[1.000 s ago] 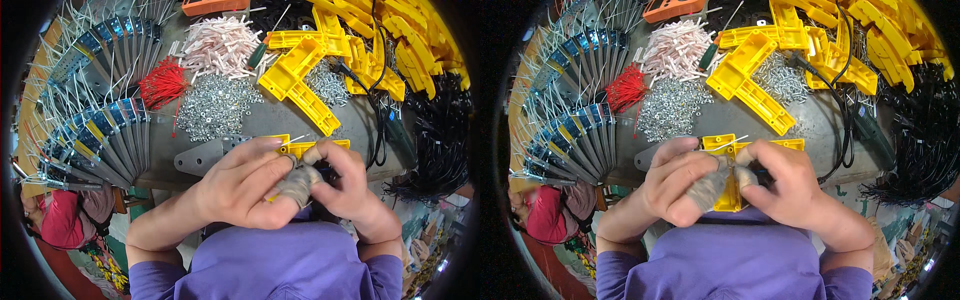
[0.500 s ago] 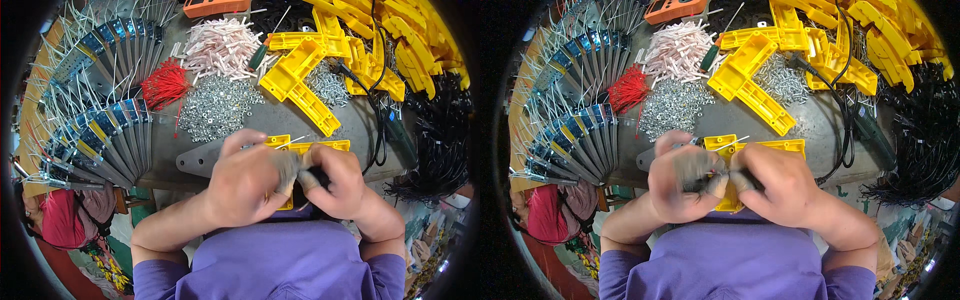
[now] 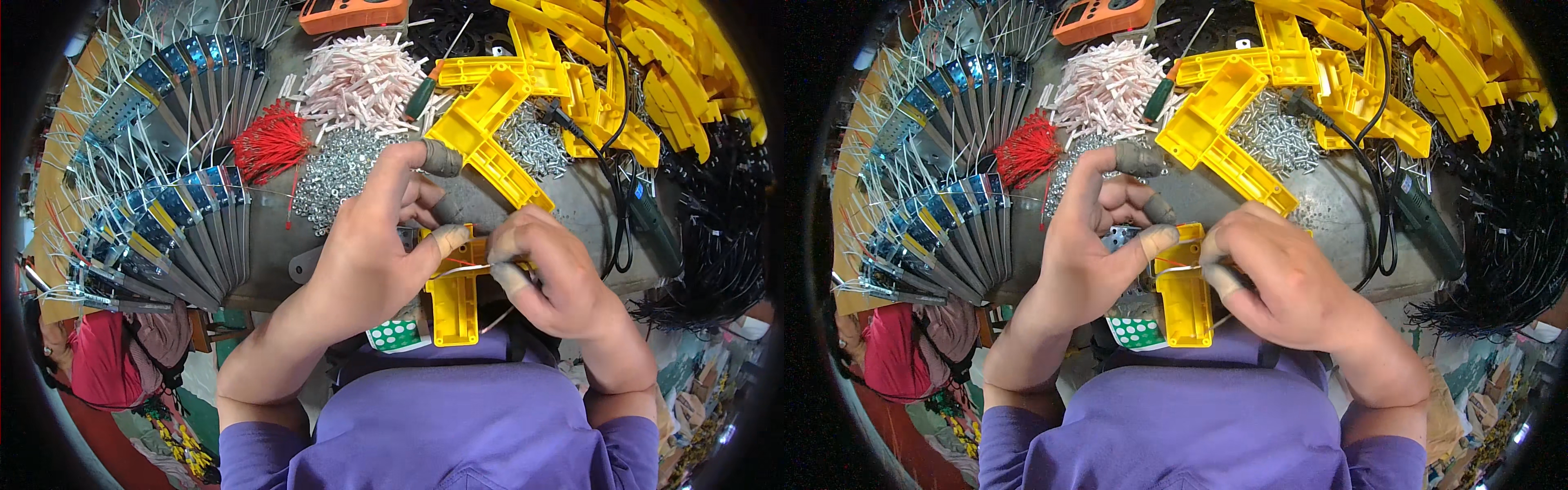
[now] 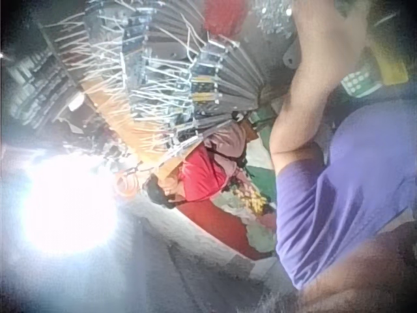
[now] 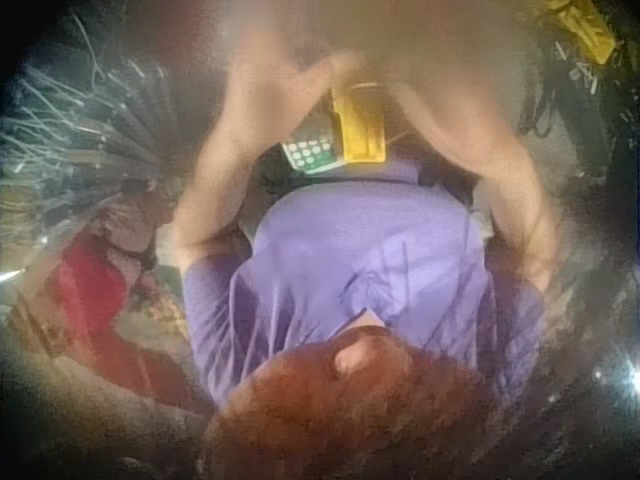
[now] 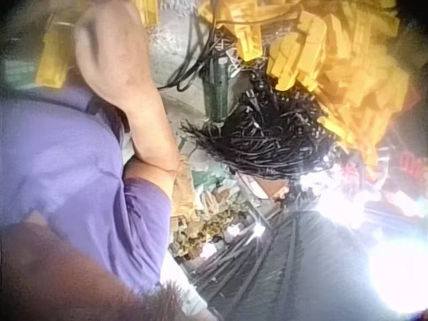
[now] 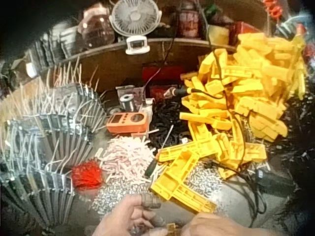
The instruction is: The person assembles an electric heating tool by fitting a metal heating element into a plastic handle casing, soldering the wires inside using a soldering iron, and fastening the handle halves together using an electric screwdriver.
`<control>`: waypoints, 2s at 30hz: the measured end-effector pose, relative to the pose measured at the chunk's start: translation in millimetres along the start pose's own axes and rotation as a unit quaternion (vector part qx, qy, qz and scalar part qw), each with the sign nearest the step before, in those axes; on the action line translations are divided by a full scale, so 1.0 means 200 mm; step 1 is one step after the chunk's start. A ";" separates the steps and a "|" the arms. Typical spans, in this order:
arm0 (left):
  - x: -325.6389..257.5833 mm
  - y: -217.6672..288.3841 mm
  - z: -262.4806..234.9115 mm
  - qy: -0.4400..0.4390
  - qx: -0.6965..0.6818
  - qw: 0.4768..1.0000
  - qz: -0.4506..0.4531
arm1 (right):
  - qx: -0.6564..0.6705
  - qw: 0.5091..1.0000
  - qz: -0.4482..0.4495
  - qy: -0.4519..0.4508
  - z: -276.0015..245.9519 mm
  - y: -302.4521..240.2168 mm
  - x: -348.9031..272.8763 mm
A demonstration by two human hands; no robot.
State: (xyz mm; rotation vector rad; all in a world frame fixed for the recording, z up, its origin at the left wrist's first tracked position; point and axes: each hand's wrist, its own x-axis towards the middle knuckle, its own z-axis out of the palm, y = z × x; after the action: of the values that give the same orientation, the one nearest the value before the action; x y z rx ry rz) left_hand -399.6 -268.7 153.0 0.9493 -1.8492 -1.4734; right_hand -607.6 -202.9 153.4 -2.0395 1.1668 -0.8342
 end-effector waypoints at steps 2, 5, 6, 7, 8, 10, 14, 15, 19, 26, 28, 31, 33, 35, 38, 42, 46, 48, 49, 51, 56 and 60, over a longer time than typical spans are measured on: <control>0.03 -0.03 0.01 -0.014 -0.013 1.000 0.023 | 0.128 0.990 0.034 0.042 0.04 0.00 -0.04; 0.02 -0.04 0.04 -0.030 0.019 0.999 0.037 | 0.399 0.902 0.111 0.120 0.06 -0.04 -0.04; 0.01 -0.03 0.06 -0.040 -0.020 0.999 0.012 | 0.437 0.882 0.116 0.130 0.04 -0.03 -0.05; 0.00 -0.03 0.06 -0.041 -0.020 0.999 0.011 | 0.474 0.861 0.121 0.141 0.03 -0.02 -0.05; 0.00 -0.04 0.06 -0.034 -0.043 0.998 0.022 | 0.452 0.866 0.121 0.177 0.04 -0.02 -0.06; 0.00 -0.03 0.06 -0.026 -0.066 0.997 0.033 | 0.269 0.950 0.086 0.134 -0.01 -0.01 -0.02; -0.01 -0.01 0.04 -0.054 -0.069 0.996 0.007 | 0.146 0.982 0.049 0.113 0.05 -0.02 0.01; -0.02 -0.01 0.04 -0.062 -0.063 0.996 -0.001 | 0.213 0.966 0.048 0.135 0.07 -0.02 0.01; -0.01 0.00 0.03 -0.067 -0.036 0.997 -0.001 | 0.189 0.963 0.032 0.192 0.06 -0.01 0.00; -0.01 -0.01 0.02 -0.084 -0.051 0.995 0.009 | -0.099 0.986 -0.083 0.103 -0.03 -0.04 0.04; -0.01 -0.02 0.02 -0.094 -0.040 0.995 0.008 | -0.127 0.981 -0.112 0.092 -0.03 -0.02 0.04; -0.01 -0.03 0.04 -0.083 -0.030 0.996 0.032 | -0.151 0.976 -0.119 0.103 -0.02 -0.02 0.04; -0.01 -0.02 0.06 -0.053 -0.001 0.996 0.071 | -0.151 0.975 -0.111 0.118 -0.02 -0.02 0.05; -0.01 -0.04 0.06 -0.039 -0.008 0.997 0.070 | -0.122 0.980 -0.088 0.133 -0.02 -0.04 0.02; -0.01 -0.05 0.07 -0.011 -0.021 0.997 0.072 | -0.078 0.995 -0.055 -0.007 -0.17 -0.17 -0.02; -0.01 -0.04 0.08 0.005 -0.037 0.997 0.071 | -0.065 0.977 -0.038 -0.200 -0.13 -0.21 -0.10; -0.03 -0.05 0.09 0.013 -0.042 0.997 0.057 | 0.124 0.990 0.048 0.045 -0.11 -0.18 -0.14; -0.04 -0.06 0.10 0.033 -0.074 0.995 0.066 | 0.146 0.983 0.101 0.053 -0.08 -0.12 -0.11; -0.04 -0.06 0.10 0.032 -0.073 0.995 0.068 | 0.167 0.972 0.156 0.059 -0.07 -0.11 -0.09; -0.03 -0.06 0.10 0.018 -0.100 0.992 0.079 | 0.211 0.949 0.225 0.059 -0.04 -0.12 -0.04; -0.05 -0.05 0.11 0.016 -0.093 0.994 0.063 | 0.081 0.980 0.096 0.153 0.03 -0.06 0.00; -0.05 -0.05 0.10 0.007 -0.107 0.992 0.063 | 0.085 0.967 0.170 0.172 0.05 -0.10 0.01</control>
State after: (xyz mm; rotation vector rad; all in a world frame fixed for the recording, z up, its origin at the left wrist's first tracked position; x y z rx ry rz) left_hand -408.1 -250.1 137.9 0.7262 -1.6684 -1.5460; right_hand -588.7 -195.2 163.9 -1.5340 1.5236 -1.0973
